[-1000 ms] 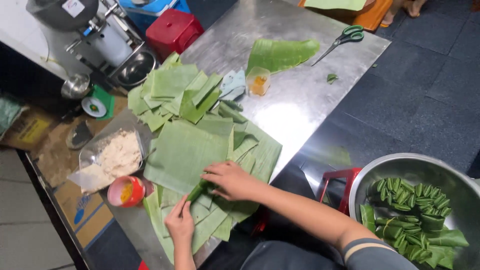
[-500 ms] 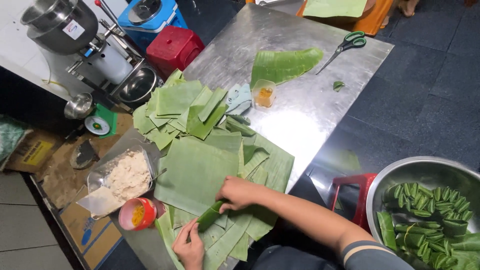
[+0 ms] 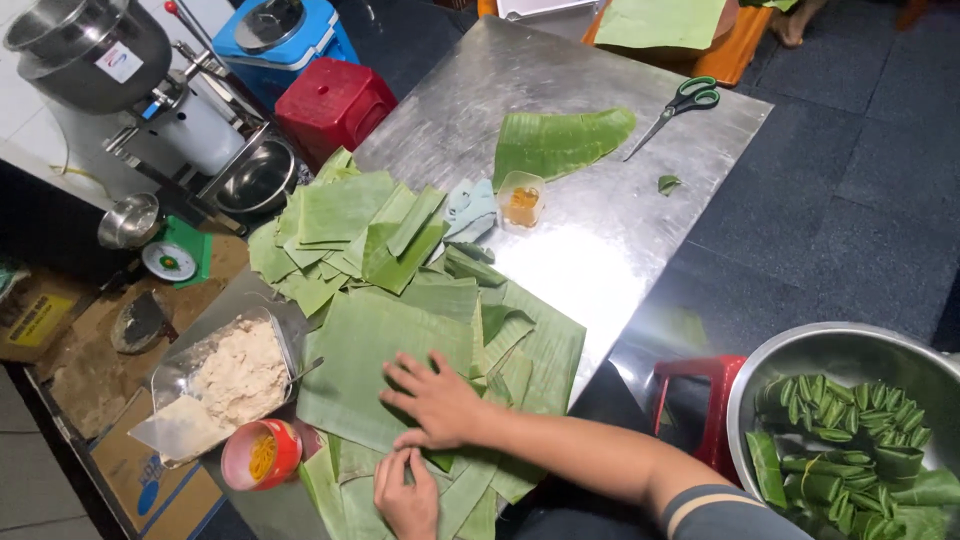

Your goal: Wrapping meat filling into banana leaves to create food packets.

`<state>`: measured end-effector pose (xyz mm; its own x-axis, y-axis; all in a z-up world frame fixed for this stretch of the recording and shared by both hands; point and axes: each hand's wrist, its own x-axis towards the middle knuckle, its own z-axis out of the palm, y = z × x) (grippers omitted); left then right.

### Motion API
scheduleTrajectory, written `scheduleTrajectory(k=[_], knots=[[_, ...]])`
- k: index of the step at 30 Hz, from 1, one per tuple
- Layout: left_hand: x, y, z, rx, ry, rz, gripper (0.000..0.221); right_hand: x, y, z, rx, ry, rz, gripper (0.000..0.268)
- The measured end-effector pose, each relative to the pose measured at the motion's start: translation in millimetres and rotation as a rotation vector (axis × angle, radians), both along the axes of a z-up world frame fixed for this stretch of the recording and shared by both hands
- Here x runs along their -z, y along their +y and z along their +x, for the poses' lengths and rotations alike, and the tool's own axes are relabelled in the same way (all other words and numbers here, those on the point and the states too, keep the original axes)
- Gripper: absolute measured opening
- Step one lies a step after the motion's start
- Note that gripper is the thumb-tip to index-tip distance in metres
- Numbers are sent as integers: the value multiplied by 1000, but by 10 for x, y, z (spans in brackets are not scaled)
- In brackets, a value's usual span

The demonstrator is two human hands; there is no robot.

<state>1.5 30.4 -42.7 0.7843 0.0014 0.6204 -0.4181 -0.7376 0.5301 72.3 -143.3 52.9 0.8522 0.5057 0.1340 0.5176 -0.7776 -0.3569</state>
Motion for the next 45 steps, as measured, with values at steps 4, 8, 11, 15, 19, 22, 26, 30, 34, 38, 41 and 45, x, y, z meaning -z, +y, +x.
scheduleTrajectory(k=[4, 8, 11, 15, 19, 22, 26, 30, 34, 38, 41, 45], knots=[[-60, -45, -42, -129, 144, -14, 15, 323, 23, -25, 27, -150, 82, 92], [-196, -95, -147, -168, 121, -12, 10, 403, 30, -11, 20, -63, 142, 89], [-377, -172, -212, -140, 86, -29, 10, 555, 75, 3, 33, -92, 125, 92], [-433, -259, -204, -167, 95, -140, 39, 528, 104, 36, 38, -20, 55, 87], [-166, -80, -101, -51, -28, 128, 58, 461, 25, -7, 125, -76, 146, 76], [-33, 31, -66, -94, 27, 509, 42, 380, -175, -248, 123, -211, 127, 39], [3, 42, 13, 73, 222, 377, 37, 445, -439, -572, 92, -207, 25, 27], [-126, -256, -320, 275, 328, -55, 23, 496, -708, -1001, 64, -226, 196, 15], [-717, -816, -608, 495, 268, -254, 26, 230, -1203, -1639, 81, -68, 235, 20], [-1083, -1196, -718, 857, 296, -54, 30, -24, -1836, -2344, 287, 227, 364, 20], [-1077, -1188, -634, 1028, 326, -100, 39, -164, -2499, -2805, 652, 477, 359, 28], [-970, -858, -358, 834, 271, -71, 30, 624, -3398, -3422, 1281, 650, -186, 48]])
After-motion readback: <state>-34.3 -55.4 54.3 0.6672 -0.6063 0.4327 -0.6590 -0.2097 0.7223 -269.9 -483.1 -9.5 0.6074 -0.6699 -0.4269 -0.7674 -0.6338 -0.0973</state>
